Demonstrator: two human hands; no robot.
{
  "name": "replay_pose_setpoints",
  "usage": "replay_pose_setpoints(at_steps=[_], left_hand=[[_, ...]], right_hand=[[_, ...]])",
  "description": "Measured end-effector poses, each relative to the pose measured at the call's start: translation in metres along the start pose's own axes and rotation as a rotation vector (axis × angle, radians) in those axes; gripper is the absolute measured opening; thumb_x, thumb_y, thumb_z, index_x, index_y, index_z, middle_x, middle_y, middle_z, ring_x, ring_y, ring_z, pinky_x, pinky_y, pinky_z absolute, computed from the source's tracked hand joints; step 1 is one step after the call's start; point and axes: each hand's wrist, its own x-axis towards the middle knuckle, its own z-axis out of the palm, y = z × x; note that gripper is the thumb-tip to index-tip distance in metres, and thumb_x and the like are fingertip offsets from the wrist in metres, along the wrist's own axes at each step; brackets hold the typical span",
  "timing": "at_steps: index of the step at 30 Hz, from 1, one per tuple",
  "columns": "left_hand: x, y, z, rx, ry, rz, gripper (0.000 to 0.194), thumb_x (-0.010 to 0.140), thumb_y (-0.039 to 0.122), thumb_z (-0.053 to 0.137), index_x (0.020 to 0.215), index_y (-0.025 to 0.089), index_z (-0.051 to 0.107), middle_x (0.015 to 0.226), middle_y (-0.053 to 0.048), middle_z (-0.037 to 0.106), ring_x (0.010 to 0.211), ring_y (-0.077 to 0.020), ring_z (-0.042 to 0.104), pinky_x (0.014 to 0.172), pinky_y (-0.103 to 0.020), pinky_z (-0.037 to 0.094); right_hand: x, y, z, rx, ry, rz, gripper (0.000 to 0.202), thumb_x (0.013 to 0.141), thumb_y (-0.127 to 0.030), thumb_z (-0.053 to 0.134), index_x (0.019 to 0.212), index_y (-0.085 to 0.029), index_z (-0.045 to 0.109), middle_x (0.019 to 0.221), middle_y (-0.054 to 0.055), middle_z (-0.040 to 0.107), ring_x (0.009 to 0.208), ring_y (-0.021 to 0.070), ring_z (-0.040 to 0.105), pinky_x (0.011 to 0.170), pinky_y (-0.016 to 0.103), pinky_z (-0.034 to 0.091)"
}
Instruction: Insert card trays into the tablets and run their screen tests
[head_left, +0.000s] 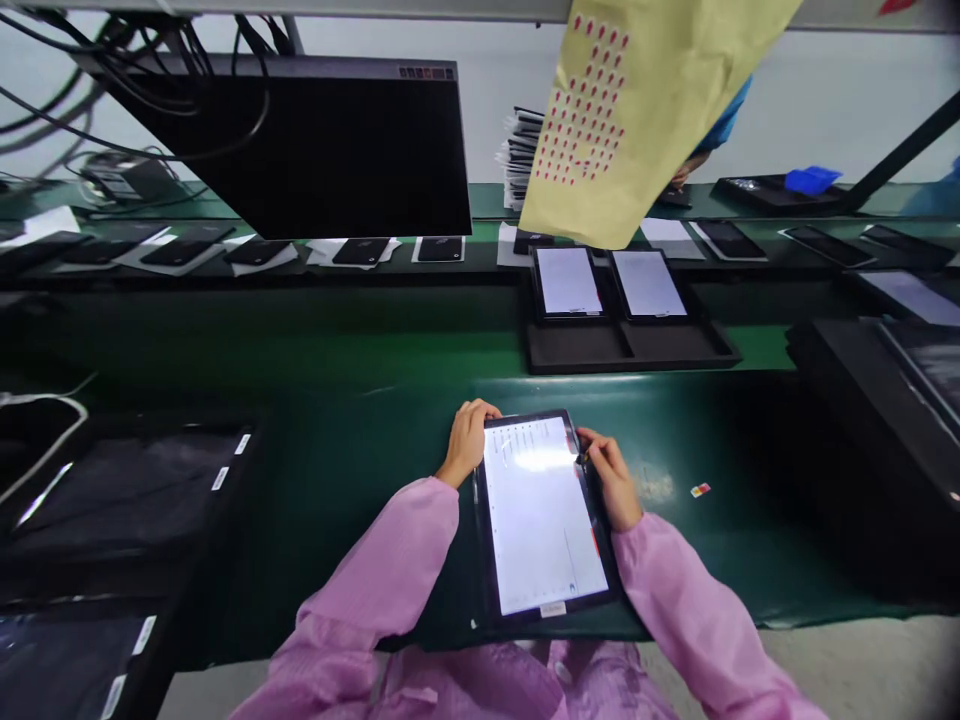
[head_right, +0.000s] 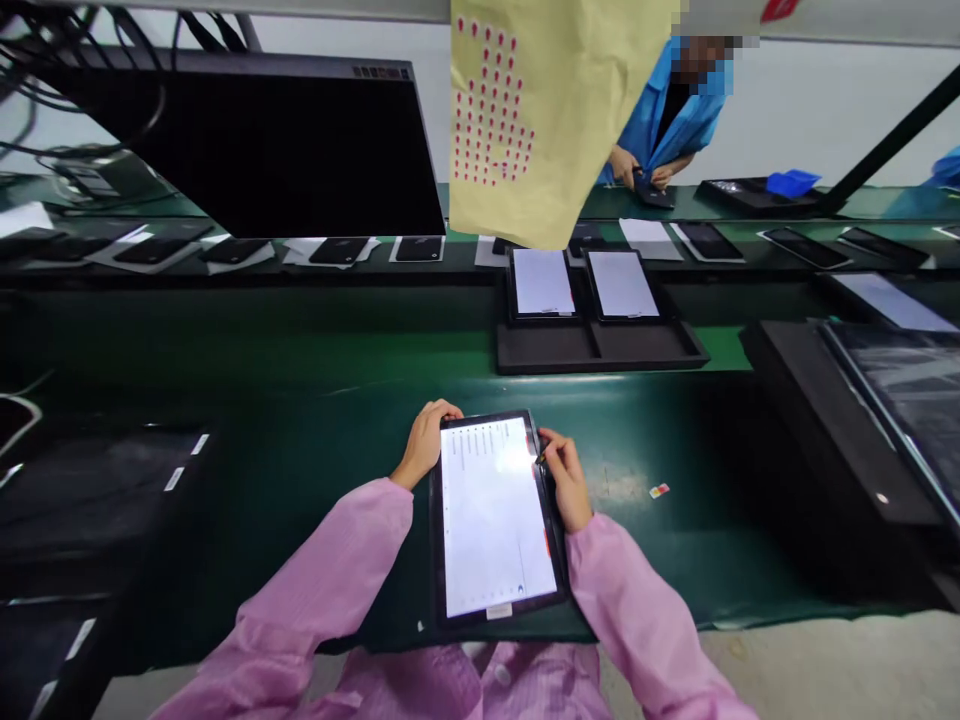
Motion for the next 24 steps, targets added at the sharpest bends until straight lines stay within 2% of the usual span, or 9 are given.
replay_pose_setpoints(at_steps=[2,5,7,10,13,16,19,22,24], left_hand=[[-0.011,0.01,-0.006,-0.079,0.005,-0.009,0.041,0.092,0.028,0.033,0.067,0.017,0.063,0.076,-0.005,0.066,0.079,-0.0192,0.061,0.08,-0.034,0.047],[-0.023,0.036,-0.02,-0.21,0.006,0.007,0.045,0.093,0.035,0.026,0.075,0.017,0.064,0.079,-0.006,0.07,0.068,-0.0176,0.063,0.069,-0.031,0.049],[-0.023,0.052,-0.028,-0.278,0.014,0.036,0.043,0.092,0.04,0.03,0.078,0.017,0.064,0.08,-0.006,0.071,0.065,-0.0167,0.063,0.069,-0.03,0.049],[-0.011,0.067,-0.032,-0.374,0.065,0.039,0.04,0.088,0.042,0.035,0.073,0.018,0.063,0.069,-0.004,0.067,0.059,-0.015,0.061,0.064,-0.027,0.048],[0.009,0.072,-0.028,-0.484,0.099,-0.026,0.043,0.088,0.042,0.032,0.066,0.017,0.06,0.056,-0.002,0.059,0.043,-0.0112,0.05,0.055,-0.025,0.046],[0.016,0.069,-0.027,-0.616,0.125,-0.125,0.049,0.09,0.042,0.023,0.066,0.017,0.058,0.061,-0.004,0.062,0.047,-0.0118,0.055,0.059,-0.026,0.05],[-0.007,0.059,-0.026,-0.733,0.135,-0.243,0.052,0.092,0.049,0.02,0.073,0.017,0.056,0.074,-0.008,0.068,0.063,-0.0175,0.065,0.065,-0.032,0.054],[-0.052,0.05,-0.023,-0.781,0.127,-0.305,0.056,0.09,0.063,0.032,0.091,0.015,0.061,0.078,-0.009,0.07,0.067,-0.0219,0.068,0.062,-0.035,0.055],[-0.079,0.053,-0.023,-0.78,0.168,-0.294,0.06,0.088,0.069,0.039,0.103,0.016,0.061,0.08,-0.006,0.07,0.07,-0.0206,0.068,0.062,-0.031,0.054]], right_hand=[[-0.027,-0.008,0.016,0.091,-0.022,0.001,0.036,0.087,-0.058,0.049,0.078,-0.024,0.041,0.117,0.006,0.065,0.099,0.0234,0.064,0.083,0.043,0.051],[-0.048,-0.029,0.023,0.314,-0.041,-0.053,0.025,0.092,-0.047,0.045,0.082,-0.025,0.04,0.13,0.003,0.06,0.115,0.0252,0.06,0.094,0.049,0.046],[-0.048,-0.039,0.026,0.414,-0.049,-0.112,0.02,0.093,-0.042,0.048,0.084,-0.025,0.041,0.139,0.003,0.054,0.122,0.0259,0.056,0.1,0.051,0.041],[-0.038,-0.041,0.032,0.385,-0.043,-0.163,0.023,0.09,-0.041,0.054,0.082,-0.024,0.042,0.141,0.005,0.052,0.124,0.0259,0.055,0.103,0.05,0.039],[-0.029,-0.035,0.036,0.367,-0.032,-0.184,0.024,0.09,-0.042,0.054,0.083,-0.024,0.041,0.141,0.006,0.051,0.125,0.0246,0.053,0.104,0.048,0.039],[-0.03,-0.034,0.034,0.355,-0.018,-0.208,0.024,0.09,-0.042,0.053,0.085,-0.024,0.038,0.145,0.007,0.048,0.12,0.0234,0.056,0.101,0.048,0.041],[-0.041,-0.036,0.033,0.351,-0.008,-0.225,0.024,0.091,-0.044,0.05,0.086,-0.025,0.035,0.146,0.008,0.047,0.113,0.0236,0.06,0.097,0.049,0.043],[-0.055,-0.036,0.035,0.388,-0.031,-0.213,0.021,0.092,-0.042,0.05,0.087,-0.025,0.038,0.145,0.007,0.049,0.12,0.0248,0.057,0.1,0.051,0.042],[-0.063,-0.042,0.037,0.408,-0.062,-0.244,0.016,0.093,-0.037,0.049,0.086,-0.025,0.04,0.146,0.005,0.049,0.128,0.025,0.052,0.105,0.053,0.038]])
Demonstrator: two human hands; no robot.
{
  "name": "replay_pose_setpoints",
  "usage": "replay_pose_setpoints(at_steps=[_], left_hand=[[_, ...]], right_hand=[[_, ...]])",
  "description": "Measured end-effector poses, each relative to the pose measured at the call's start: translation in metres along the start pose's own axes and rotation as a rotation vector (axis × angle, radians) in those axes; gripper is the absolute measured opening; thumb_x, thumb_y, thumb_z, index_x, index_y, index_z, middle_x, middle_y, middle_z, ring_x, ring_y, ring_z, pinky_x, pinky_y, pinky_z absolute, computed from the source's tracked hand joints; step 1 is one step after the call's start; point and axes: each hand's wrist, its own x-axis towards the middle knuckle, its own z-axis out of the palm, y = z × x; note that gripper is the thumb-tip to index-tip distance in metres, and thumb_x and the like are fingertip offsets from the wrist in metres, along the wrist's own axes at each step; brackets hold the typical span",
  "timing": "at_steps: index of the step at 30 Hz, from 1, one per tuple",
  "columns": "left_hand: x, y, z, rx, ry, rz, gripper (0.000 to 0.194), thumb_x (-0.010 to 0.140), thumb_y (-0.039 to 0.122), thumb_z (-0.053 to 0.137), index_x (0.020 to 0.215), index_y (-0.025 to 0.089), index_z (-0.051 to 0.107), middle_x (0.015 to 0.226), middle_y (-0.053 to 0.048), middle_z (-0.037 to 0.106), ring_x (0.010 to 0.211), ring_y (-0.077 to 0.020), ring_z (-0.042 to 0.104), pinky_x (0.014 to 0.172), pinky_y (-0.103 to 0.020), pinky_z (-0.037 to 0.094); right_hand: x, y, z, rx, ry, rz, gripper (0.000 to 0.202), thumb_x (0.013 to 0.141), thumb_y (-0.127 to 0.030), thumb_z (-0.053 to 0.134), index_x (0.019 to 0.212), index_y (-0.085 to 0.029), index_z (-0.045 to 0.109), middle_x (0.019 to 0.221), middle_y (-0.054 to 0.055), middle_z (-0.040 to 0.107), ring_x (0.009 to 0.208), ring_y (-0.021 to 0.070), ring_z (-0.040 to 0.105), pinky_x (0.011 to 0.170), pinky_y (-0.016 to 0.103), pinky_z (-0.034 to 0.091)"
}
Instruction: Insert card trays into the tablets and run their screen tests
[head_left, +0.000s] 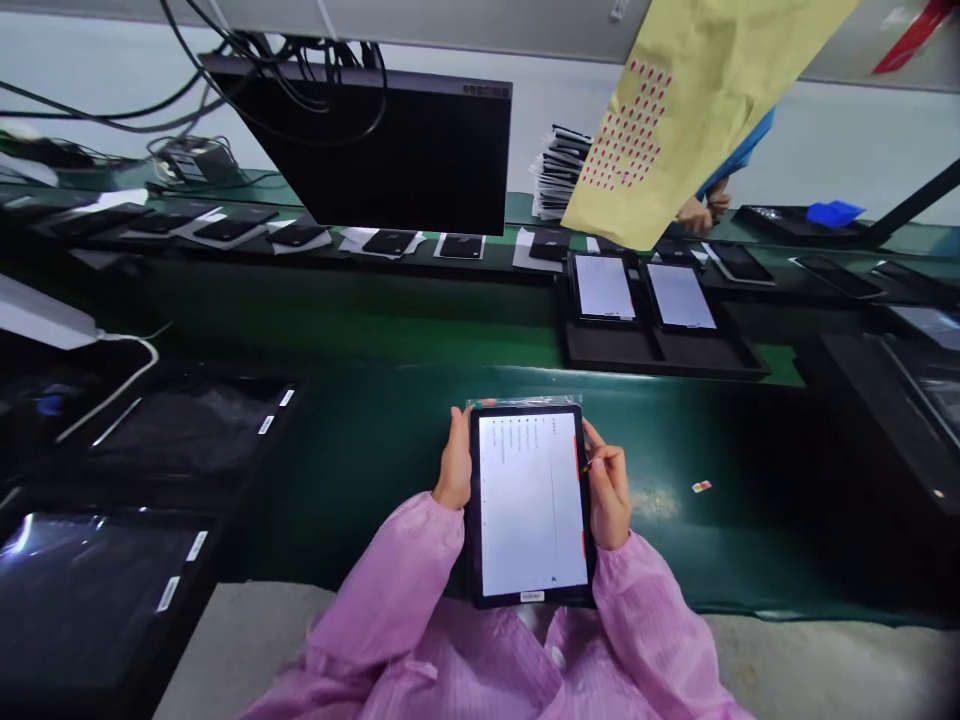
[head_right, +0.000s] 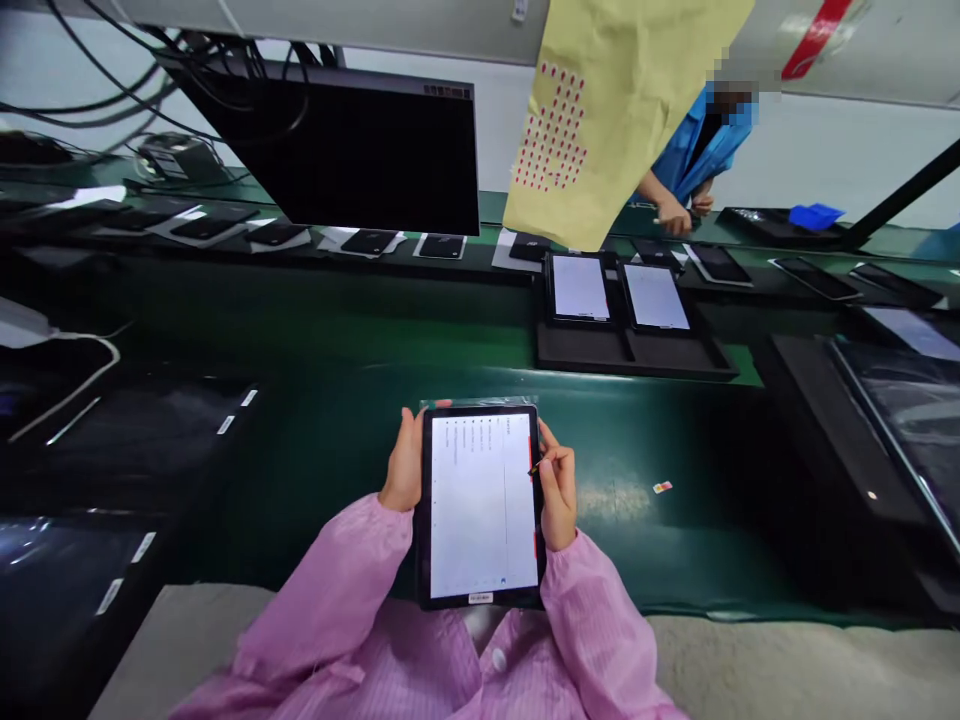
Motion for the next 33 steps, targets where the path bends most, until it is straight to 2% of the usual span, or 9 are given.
replay_pose_setpoints(at_steps=[4,9,12,14,18,21,24,28,33], left_hand=[[-0.028,0.025,0.012,0.031,0.035,0.142,0.056,0.087,0.069,0.047,0.107,0.018,0.062,0.079,-0.002,0.069,0.068,-0.0151,0.066,0.059,-0.024,0.05],[-0.018,0.052,0.03,0.035,-0.066,0.571,0.03,0.096,0.047,0.044,0.116,0.026,0.054,0.092,-0.002,0.072,0.08,-0.0161,0.067,0.075,-0.029,0.052],[-0.005,0.066,0.025,0.117,-0.257,0.778,0.025,0.095,0.037,0.041,0.101,0.022,0.06,0.092,-0.005,0.072,0.088,-0.019,0.066,0.084,-0.034,0.051],[-0.002,0.085,0.023,0.371,-0.454,0.873,0.027,0.091,0.033,0.042,0.088,0.019,0.065,0.09,-0.007,0.068,0.085,-0.0189,0.063,0.077,-0.03,0.051],[-0.015,0.137,0.041,0.928,-0.817,0.899,0.019,0.08,0.016,0.051,0.089,0.018,0.067,0.091,-0.004,0.064,0.066,-0.0111,0.056,0.057,-0.021,0.043],[-0.027,0.156,0.06,1.113,-0.999,0.868,0.025,0.078,0.01,0.047,0.089,0.018,0.069,0.085,-0.002,0.064,0.061,-0.0099,0.053,0.058,-0.021,0.043],[-0.034,0.155,0.067,1.191,-1.04,0.887,0.029,0.077,0.011,0.046,0.09,0.02,0.07,0.081,-0.002,0.065,0.058,-0.0106,0.051,0.057,-0.022,0.041],[-0.04,0.147,0.063,1.244,-1.025,0.996,0.03,0.079,0.013,0.043,0.093,0.021,0.069,0.081,-0.001,0.065,0.056,-0.0104,0.049,0.055,-0.022,0.039],[-0.042,0.148,0.073,1.296,-1.057,0.983,0.019,0.078,0.012,0.047,0.086,0.019,0.063,0.075,0.001,0.061,0.058,-0.0104,0.047,0.057,-0.022,0.036]], right_hand=[[0.004,-0.031,0.013,-0.011,-0.042,-0.223,0.008,0.094,-0.028,0.045,0.088,-0.025,0.041,0.148,0.003,0.046,0.141,0.0254,0.037,0.113,0.058,0.028],[0.031,-0.051,0.018,-0.086,0.01,-0.428,0.013,0.092,-0.031,0.044,0.085,-0.025,0.036,0.143,0.006,0.052,0.136,0.0286,0.044,0.108,0.061,0.035],[0.035,-0.046,0.007,-0.077,-0.001,-0.378,0.013,0.091,-0.033,0.045,0.085,-0.025,0.037,0.139,0.007,0.055,0.129,0.0293,0.052,0.102,0.06,0.042],[0.032,-0.047,-0.003,-0.071,-0.025,-0.361,0.012,0.091,-0.031,0.048,0.085,-0.025,0.04,0.135,0.006,0.059,0.124,0.0293,0.056,0.099,0.059,0.045],[0.026,-0.079,-0.018,-0.117,-0.001,-0.474,0.006,0.087,-0.028,0.055,0.083,-0.025,0.051,0.114,0.005,0.07,0.113,0.0293,0.063,0.094,0.058,0.048],[0.026,-0.114,-0.022,-0.213,0.142,-0.652,0.007,0.079,-0.021,0.066,0.082,-0.026,0.063,0.08,0.001,0.068,0.08,0.0231,0.067,0.07,0.043,0.056],[0.027,-0.143,-0.022,-0.3,0.112,-0.693,0.022,0.078,-0.011,0.067,0.093,-0.027,0.069,0.07,-0.002,0.067,0.061,0.0189,0.064,0.05,0.034,0.051],[0.032,-0.17,-0.019,-0.504,-0.167,-0.703,0.034,0.078,-0.004,0.066,0.106,-0.025,0.067,0.087,-0.001,0.073,0.073,0.0176,0.07,0.061,0.031,0.058],[0.046,-0.197,0.0,-0.922,-0.375,-0.836,0.019,0.085,-0.01,0.063,0.097,-0.025,0.065,0.082,-0.002,0.072,0.065,0.0107,0.067,0.062,0.021,0.054]])
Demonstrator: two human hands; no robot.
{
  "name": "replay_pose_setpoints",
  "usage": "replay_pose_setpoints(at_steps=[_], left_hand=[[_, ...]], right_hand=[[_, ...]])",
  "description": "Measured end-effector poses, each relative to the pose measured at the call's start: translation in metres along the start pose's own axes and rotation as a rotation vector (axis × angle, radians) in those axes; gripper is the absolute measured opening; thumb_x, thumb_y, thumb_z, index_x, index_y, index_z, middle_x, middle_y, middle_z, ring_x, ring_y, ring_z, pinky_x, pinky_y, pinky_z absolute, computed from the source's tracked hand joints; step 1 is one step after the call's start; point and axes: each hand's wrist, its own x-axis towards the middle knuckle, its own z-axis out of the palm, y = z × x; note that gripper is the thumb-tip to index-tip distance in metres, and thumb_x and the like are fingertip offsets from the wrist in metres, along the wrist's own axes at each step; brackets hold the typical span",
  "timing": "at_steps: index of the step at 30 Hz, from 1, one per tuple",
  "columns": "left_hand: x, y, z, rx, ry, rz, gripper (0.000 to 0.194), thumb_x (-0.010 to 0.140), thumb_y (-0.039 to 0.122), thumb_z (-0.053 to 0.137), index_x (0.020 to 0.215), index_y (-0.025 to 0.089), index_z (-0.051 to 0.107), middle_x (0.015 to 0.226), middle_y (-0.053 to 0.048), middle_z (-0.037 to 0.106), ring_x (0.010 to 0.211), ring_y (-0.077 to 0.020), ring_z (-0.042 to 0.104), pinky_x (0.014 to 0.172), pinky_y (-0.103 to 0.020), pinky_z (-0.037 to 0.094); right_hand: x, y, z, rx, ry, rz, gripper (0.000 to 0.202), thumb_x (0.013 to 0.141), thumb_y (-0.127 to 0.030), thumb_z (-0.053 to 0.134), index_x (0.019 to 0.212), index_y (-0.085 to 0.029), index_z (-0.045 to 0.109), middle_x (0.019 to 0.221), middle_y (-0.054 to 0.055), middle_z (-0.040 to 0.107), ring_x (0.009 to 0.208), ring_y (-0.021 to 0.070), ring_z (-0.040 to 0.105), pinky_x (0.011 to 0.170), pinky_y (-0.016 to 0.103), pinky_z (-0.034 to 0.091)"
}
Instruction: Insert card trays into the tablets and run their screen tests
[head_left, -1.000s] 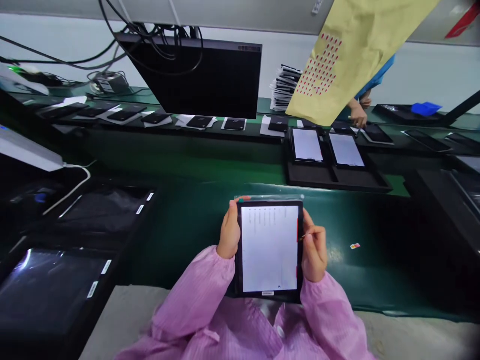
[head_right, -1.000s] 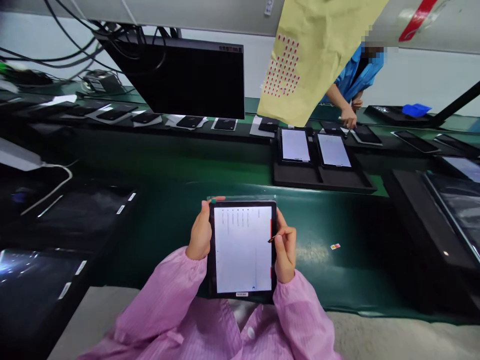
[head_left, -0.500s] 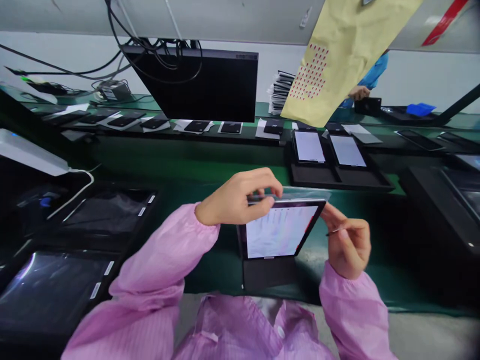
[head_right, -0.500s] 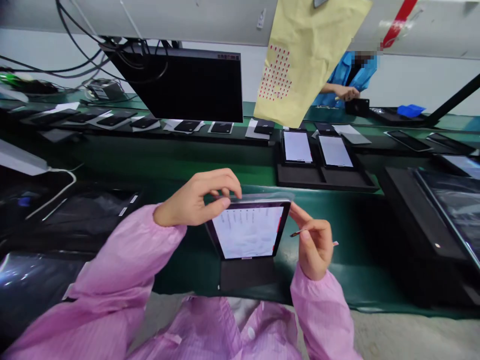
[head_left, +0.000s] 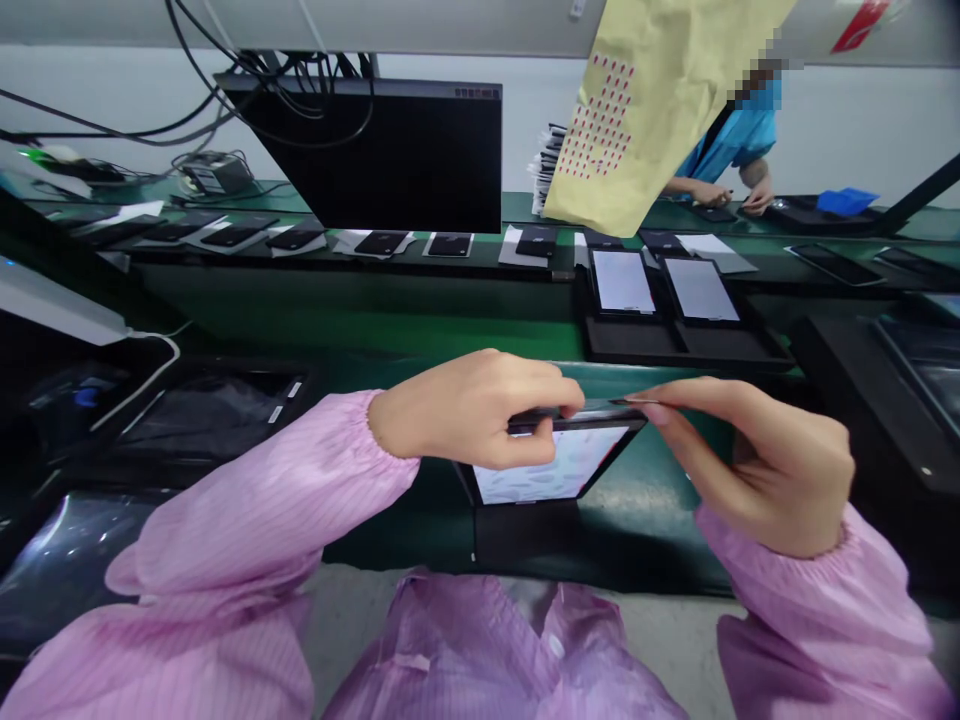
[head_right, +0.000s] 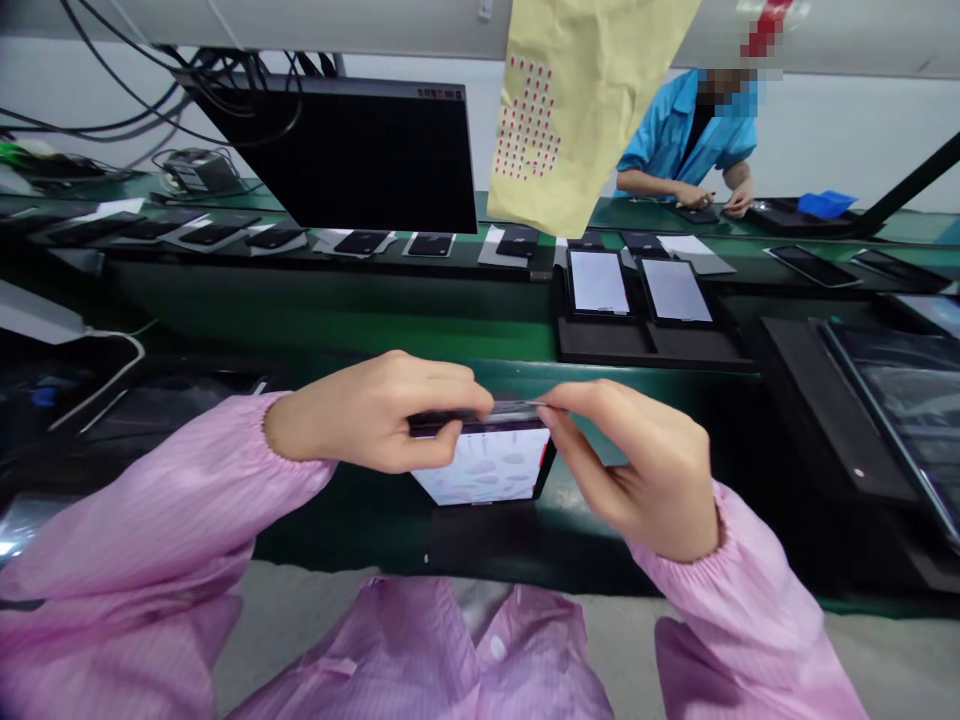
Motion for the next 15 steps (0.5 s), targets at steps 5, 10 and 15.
replay_pose_setpoints(at_steps=[5,10,15], left_hand=[[0.017,-0.009,-0.004,-0.087,-0.14,-0.02,0.012,0.076,0.014,0.053,0.066,0.018,0.047,0.062,0.005,0.046,0.055,-0.0085,0.037,0.055,-0.023,0.031],[0.007,-0.015,-0.006,-0.063,-0.03,-0.018,0.015,0.076,0.011,0.051,0.086,0.018,0.06,0.074,0.004,0.058,0.058,-0.0072,0.046,0.058,-0.02,0.036],[0.0,-0.011,-0.003,0.071,0.046,0.093,0.014,0.075,0.01,0.05,0.08,0.016,0.061,0.067,0.003,0.056,0.053,-0.0071,0.041,0.054,-0.021,0.034]], right_hand=[[0.021,0.004,0.002,-0.108,-0.167,-0.064,0.01,0.09,-0.013,0.056,0.093,-0.022,0.059,0.074,-0.003,0.069,0.057,0.009,0.063,0.052,0.018,0.047],[0.025,0.012,0.004,-0.036,-0.208,-0.011,0.006,0.093,-0.016,0.051,0.095,-0.022,0.055,0.076,-0.002,0.07,0.059,0.0097,0.066,0.053,0.017,0.048],[0.025,0.01,0.003,-0.009,-0.187,0.004,0.007,0.093,-0.015,0.052,0.094,-0.022,0.055,0.076,-0.002,0.072,0.065,0.0106,0.07,0.056,0.016,0.05]])
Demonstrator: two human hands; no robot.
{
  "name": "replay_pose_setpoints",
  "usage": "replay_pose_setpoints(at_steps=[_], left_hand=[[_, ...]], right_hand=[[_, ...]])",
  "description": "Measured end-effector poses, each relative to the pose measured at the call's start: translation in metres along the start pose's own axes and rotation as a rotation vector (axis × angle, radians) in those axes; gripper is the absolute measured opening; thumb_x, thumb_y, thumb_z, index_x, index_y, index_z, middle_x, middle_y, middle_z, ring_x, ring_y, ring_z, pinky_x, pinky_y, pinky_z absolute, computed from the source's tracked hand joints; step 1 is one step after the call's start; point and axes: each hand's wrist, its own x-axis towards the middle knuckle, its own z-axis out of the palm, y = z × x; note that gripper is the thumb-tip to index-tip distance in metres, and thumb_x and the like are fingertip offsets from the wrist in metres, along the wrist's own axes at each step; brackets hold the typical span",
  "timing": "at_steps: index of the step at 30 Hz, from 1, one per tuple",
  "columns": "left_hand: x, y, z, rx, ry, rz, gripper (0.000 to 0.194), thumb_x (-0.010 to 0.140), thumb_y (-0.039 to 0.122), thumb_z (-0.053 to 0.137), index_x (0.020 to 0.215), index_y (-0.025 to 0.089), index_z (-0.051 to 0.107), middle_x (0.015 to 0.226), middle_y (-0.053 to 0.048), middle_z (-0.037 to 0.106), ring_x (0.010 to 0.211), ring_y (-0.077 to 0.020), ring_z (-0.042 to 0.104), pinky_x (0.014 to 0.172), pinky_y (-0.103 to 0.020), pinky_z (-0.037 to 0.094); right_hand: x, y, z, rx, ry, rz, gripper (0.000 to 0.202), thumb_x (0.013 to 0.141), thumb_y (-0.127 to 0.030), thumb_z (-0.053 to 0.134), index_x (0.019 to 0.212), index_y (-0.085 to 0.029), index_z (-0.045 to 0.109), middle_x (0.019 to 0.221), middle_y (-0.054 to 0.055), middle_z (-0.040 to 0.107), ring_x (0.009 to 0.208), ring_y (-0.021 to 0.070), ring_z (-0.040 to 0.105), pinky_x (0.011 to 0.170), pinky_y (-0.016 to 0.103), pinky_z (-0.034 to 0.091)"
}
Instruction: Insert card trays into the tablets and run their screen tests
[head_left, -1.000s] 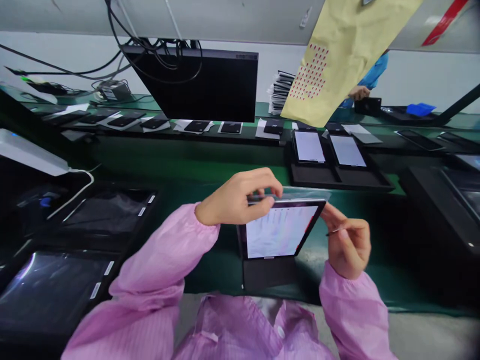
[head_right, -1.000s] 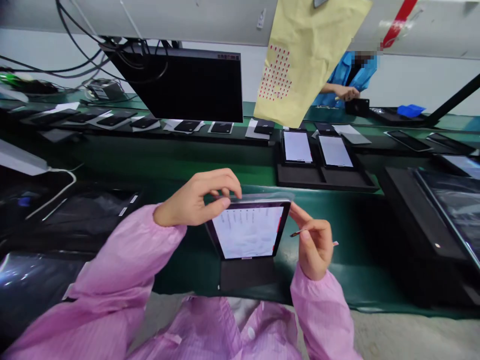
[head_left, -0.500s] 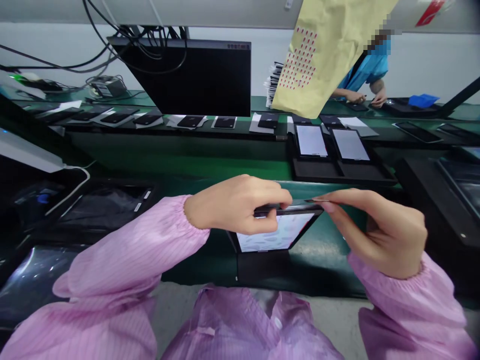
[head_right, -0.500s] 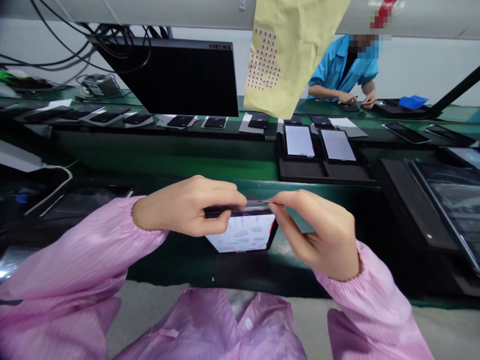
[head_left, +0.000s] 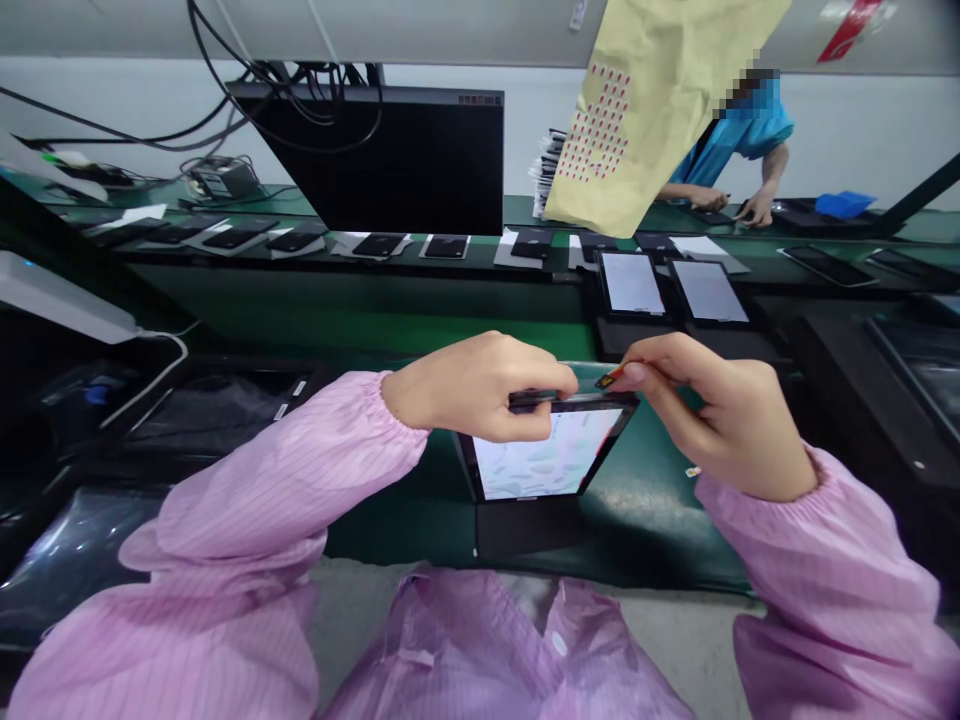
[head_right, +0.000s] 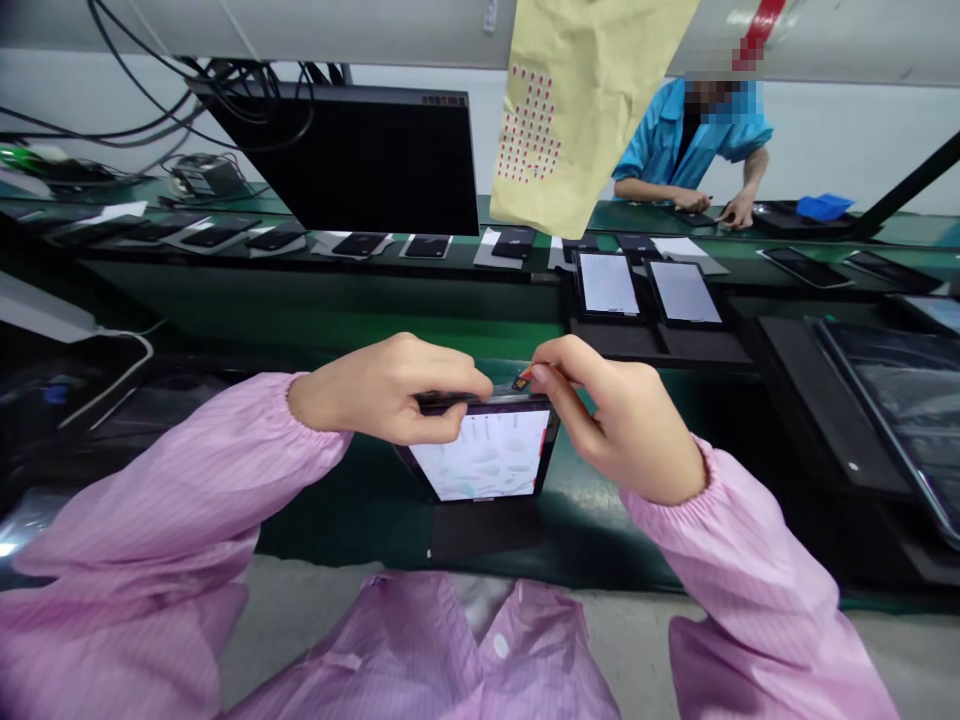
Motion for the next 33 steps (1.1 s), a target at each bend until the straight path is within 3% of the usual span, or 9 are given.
replay_pose_setpoints(at_steps=[6,9,12,15,20,29,33], left_hand=[[0.018,-0.001,0.004,-0.084,-0.095,-0.022,0.008,0.073,0.011,0.051,0.067,0.017,0.053,0.06,0.005,0.048,0.053,-0.0073,0.039,0.054,-0.022,0.032],[0.024,-0.005,0.005,-0.154,-0.125,-0.032,0.019,0.075,0.012,0.051,0.058,0.017,0.046,0.056,0.006,0.043,0.052,-0.0066,0.036,0.053,-0.022,0.032],[0.019,-0.008,0.003,-0.192,-0.07,-0.033,0.012,0.074,0.009,0.049,0.066,0.017,0.054,0.061,0.005,0.051,0.053,-0.0058,0.041,0.054,-0.019,0.035],[0.01,-0.009,0.001,-0.168,0.002,-0.032,0.019,0.071,0.007,0.047,0.076,0.016,0.062,0.069,0.002,0.061,0.053,-0.0059,0.047,0.054,-0.018,0.038],[0.003,-0.006,-0.001,-0.068,0.03,0.018,0.023,0.071,0.007,0.044,0.079,0.016,0.064,0.071,0.0,0.063,0.053,-0.007,0.047,0.053,-0.019,0.038],[0.021,0.001,0.004,-0.08,-0.082,0.029,0.011,0.07,0.009,0.047,0.065,0.017,0.052,0.061,0.004,0.049,0.055,-0.0077,0.039,0.054,-0.022,0.033],[0.026,0.0,0.005,-0.142,-0.141,0.002,0.017,0.072,0.01,0.048,0.057,0.018,0.042,0.056,0.005,0.041,0.052,-0.0071,0.034,0.053,-0.023,0.03]], right_hand=[[-0.004,-0.001,-0.001,-0.042,0.016,-0.012,0.006,0.092,-0.016,0.053,0.092,-0.022,0.055,0.074,-0.001,0.072,0.063,0.0126,0.07,0.052,0.018,0.05],[-0.004,0.0,-0.002,-0.057,0.0,-0.013,0.005,0.093,-0.017,0.053,0.092,-0.022,0.054,0.075,-0.001,0.071,0.062,0.0139,0.07,0.052,0.021,0.051],[-0.003,0.001,-0.001,-0.035,0.005,-0.016,0.006,0.093,-0.017,0.053,0.092,-0.022,0.054,0.075,-0.001,0.072,0.063,0.014,0.07,0.052,0.021,0.052],[-0.001,0.001,-0.001,0.005,0.011,-0.013,0.008,0.093,-0.015,0.053,0.092,-0.023,0.054,0.075,-0.001,0.072,0.066,0.0136,0.071,0.056,0.019,0.055],[-0.001,-0.002,-0.001,0.009,0.018,-0.008,0.008,0.093,-0.015,0.053,0.092,-0.023,0.054,0.075,-0.001,0.073,0.066,0.0135,0.072,0.057,0.018,0.056],[-0.005,-0.006,-0.004,-0.041,0.002,-0.006,0.007,0.093,-0.017,0.053,0.09,-0.023,0.053,0.074,-0.001,0.072,0.062,0.014,0.07,0.051,0.021,0.051],[-0.005,-0.005,-0.005,-0.058,0.002,-0.025,0.005,0.093,-0.019,0.054,0.089,-0.022,0.054,0.072,-0.001,0.072,0.06,0.0142,0.07,0.048,0.021,0.048]])
